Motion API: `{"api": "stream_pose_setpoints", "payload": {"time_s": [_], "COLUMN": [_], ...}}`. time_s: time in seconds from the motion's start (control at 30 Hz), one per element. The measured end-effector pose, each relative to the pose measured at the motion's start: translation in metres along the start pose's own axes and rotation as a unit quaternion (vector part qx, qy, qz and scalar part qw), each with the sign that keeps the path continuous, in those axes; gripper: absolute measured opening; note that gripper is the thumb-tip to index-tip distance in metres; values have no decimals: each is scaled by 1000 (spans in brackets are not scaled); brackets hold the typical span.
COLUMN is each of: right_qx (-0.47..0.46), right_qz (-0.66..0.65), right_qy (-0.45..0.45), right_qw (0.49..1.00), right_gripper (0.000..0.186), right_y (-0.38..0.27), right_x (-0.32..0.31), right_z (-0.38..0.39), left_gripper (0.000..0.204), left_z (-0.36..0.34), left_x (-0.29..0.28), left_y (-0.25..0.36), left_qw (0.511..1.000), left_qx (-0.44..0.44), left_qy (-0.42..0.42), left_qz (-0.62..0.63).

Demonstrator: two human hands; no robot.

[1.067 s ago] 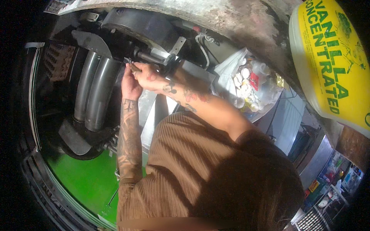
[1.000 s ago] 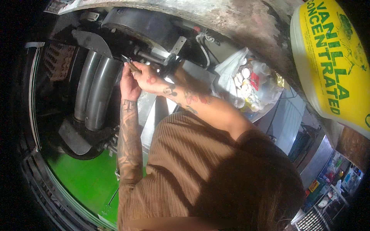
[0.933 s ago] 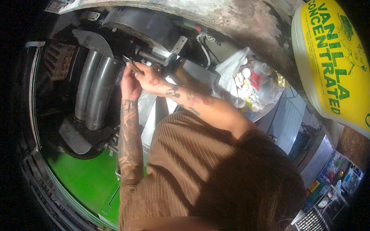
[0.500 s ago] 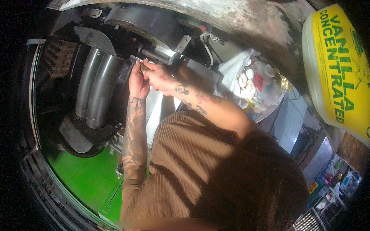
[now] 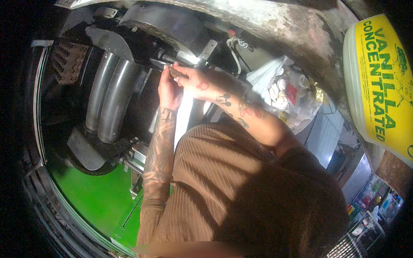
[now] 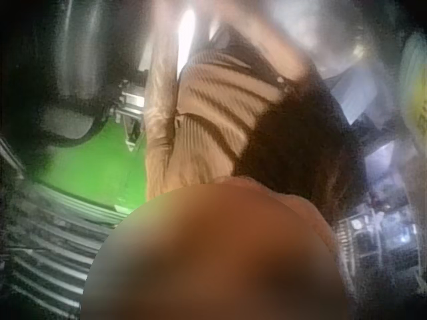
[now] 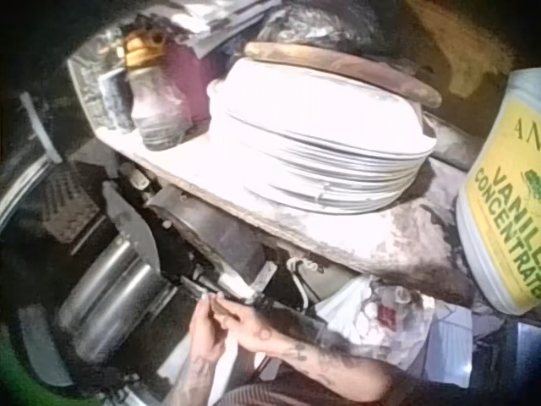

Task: The person uses a small metal tool to adjust a component on a green industrial machine with rotating rollers. They repeatedly insert and turn the tool in a specific spot while holding the machine steady with the other hand.

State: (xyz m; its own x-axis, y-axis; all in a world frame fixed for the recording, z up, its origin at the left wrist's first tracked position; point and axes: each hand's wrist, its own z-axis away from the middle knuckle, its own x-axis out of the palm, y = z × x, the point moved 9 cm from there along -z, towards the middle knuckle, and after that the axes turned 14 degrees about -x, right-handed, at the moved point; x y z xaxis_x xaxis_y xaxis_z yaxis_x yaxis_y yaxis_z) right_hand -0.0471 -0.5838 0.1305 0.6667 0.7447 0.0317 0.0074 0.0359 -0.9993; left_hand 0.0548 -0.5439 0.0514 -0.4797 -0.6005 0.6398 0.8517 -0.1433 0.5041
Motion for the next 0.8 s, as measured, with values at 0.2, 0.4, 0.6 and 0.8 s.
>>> {"api": "stream_pose_setpoints", "payload": {"time_s": [0.2,0.4,0.6,0.8], "right_qx": [2,-159,-69,-169], "right_qz": [-24,-12,249,422], "right_qy": [26,96,-17,-33], "right_qw": [999,982,966,890], "right_gripper": [57,58,51,45], "right_y": [23,-15,-31,-33], "right_x": [12,18,-6,13], "right_z": [-8,-15,-9,-22], "left_gripper": [43,37,59,43], "left_z": [-14,-8,4,-15], "left_x": [-21,15,5,-2], "left_y": [-7,57,18,34], "left_qw": [996,991,999,999], "left_qx": [-52,98,10,19], "left_qy": [-4,-39,53,34], "left_qz": [67,-84,-3,-15]}}
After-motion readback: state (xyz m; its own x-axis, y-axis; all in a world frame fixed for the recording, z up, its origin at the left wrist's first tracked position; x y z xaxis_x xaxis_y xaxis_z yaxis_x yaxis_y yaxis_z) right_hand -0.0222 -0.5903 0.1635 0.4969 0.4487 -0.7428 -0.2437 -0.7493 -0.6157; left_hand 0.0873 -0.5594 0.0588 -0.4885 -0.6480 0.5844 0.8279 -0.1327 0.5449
